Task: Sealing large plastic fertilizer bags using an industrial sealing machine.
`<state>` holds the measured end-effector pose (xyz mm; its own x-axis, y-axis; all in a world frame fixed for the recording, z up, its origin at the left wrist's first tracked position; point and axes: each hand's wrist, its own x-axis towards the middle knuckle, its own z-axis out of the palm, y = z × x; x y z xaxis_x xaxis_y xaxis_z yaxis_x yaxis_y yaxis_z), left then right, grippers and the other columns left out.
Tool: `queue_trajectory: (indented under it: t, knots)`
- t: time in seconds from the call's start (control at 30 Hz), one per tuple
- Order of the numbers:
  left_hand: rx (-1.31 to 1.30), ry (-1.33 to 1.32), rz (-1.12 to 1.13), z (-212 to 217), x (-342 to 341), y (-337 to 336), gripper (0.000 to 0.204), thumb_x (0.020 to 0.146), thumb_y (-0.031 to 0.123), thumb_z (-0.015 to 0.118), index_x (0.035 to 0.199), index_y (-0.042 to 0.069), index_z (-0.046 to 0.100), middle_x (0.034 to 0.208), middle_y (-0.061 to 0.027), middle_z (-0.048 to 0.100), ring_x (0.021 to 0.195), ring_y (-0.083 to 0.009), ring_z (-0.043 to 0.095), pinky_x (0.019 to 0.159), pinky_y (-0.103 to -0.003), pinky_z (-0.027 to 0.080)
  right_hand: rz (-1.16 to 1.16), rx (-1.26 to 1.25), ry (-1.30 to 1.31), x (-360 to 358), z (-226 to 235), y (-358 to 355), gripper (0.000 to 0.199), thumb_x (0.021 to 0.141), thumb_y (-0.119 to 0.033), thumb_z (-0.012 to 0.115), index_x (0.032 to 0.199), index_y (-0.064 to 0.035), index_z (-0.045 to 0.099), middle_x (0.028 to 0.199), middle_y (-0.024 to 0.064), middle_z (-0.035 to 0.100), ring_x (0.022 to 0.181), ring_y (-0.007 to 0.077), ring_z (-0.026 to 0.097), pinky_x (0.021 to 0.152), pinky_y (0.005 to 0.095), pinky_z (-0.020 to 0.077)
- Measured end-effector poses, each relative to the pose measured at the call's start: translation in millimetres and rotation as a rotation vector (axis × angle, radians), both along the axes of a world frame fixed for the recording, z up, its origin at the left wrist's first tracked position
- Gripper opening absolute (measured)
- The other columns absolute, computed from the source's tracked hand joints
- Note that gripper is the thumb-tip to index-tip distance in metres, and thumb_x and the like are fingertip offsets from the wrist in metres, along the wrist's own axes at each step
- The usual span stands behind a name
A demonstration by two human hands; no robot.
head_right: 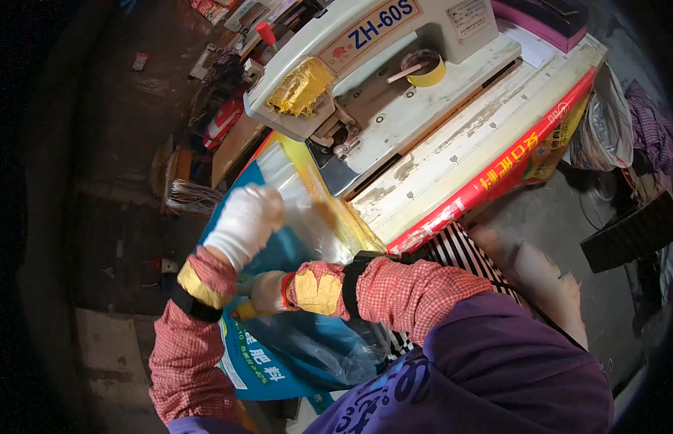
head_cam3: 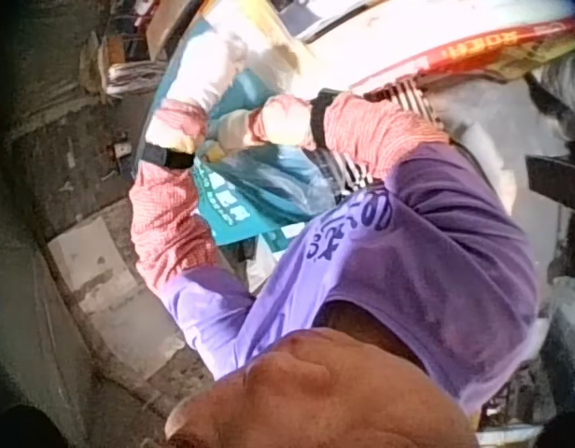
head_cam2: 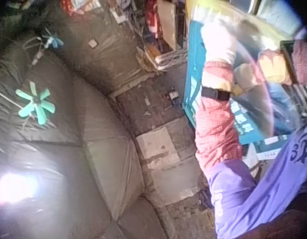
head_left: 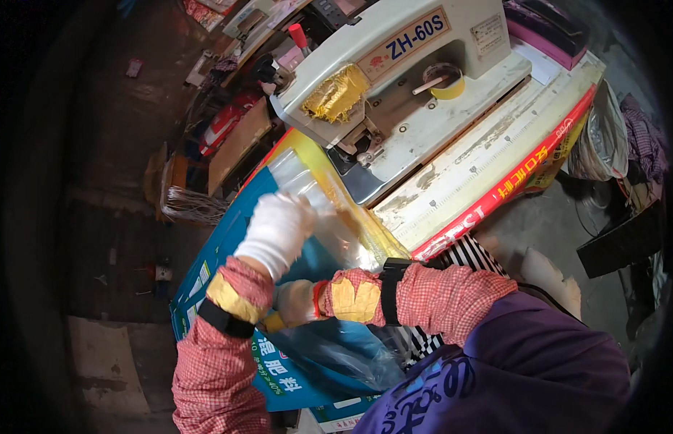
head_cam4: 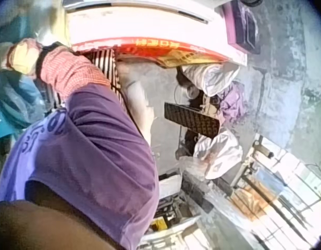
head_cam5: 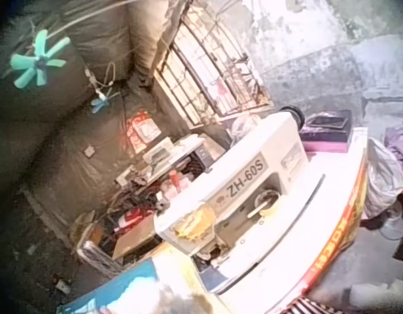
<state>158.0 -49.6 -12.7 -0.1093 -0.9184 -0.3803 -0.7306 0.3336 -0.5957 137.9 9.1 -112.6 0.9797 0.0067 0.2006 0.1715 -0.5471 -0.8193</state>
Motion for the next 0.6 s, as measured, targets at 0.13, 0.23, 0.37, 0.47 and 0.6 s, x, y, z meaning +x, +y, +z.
queue_trajectory:
  t: [0.13,0.23,0.37,0.47,0.6]
  knots:
    - [0.138,0.433,0.233,-9.4,23.2,46.9,0.010,0.084,0.013,0.059,0.091,0.007,0.056,0.076,-0.0153,0.064,0.075,-0.0328,0.065,0.064,-0.040,0.051,-0.028,-0.052,-0.056,-3.7,-13.4,0.2,0.073,0.083,-0.058,0.055,0.143,-0.0209,0.038,0.132,0.0184,0.054,0.117,0.0352,0.055,0.098,0.0405,0.0429]
    - [-0.336,0.549,0.281,4.1,53.4,58.7,0.006,0.088,0.011,0.056,0.091,0.006,0.053,0.076,-0.0151,0.063,0.072,-0.0339,0.062,0.065,-0.040,0.050,-0.051,0.190,-0.062,-9.5,-16.6,-1.4,0.077,0.082,-0.062,0.053,0.145,-0.0204,0.036,0.138,0.0187,0.048,0.123,0.0367,0.049,0.101,0.0418,0.0401]
    - [-0.631,0.343,0.168,28.4,66.8,62.5,0.013,0.085,0.015,0.061,0.096,0.009,0.056,0.082,-0.0152,0.065,0.075,-0.0319,0.065,0.064,-0.039,0.051,-0.140,0.300,-0.073,-13.3,-19.9,-7.0,0.077,0.084,-0.061,0.050,0.147,-0.0196,0.033,0.141,0.0207,0.044,0.126,0.0385,0.046,0.104,0.0417,0.0365]
    - [-0.541,0.093,0.282,36.6,63.6,65.3,0.019,0.086,0.010,0.061,0.105,0.007,0.056,0.082,-0.0125,0.066,0.076,-0.0303,0.066,0.064,-0.038,0.052,-0.161,0.385,0.010,-10.2,-29.1,-14.7,0.080,0.084,-0.061,0.050,0.148,-0.0168,0.031,0.142,0.0219,0.043,0.127,0.0378,0.046,0.104,0.0404,0.0365]
    - [-0.570,-0.238,0.225,43.2,71.1,69.4,0.013,0.086,0.010,0.056,0.098,0.006,0.062,0.079,-0.0096,0.067,0.065,-0.0252,0.067,0.056,-0.036,0.054,-0.253,0.330,-0.012,-3.9,-38.2,-23.7,0.081,0.087,-0.058,0.052,0.146,-0.0069,0.031,0.138,0.0215,0.047,0.124,0.0354,0.049,0.102,0.0373,0.0382]
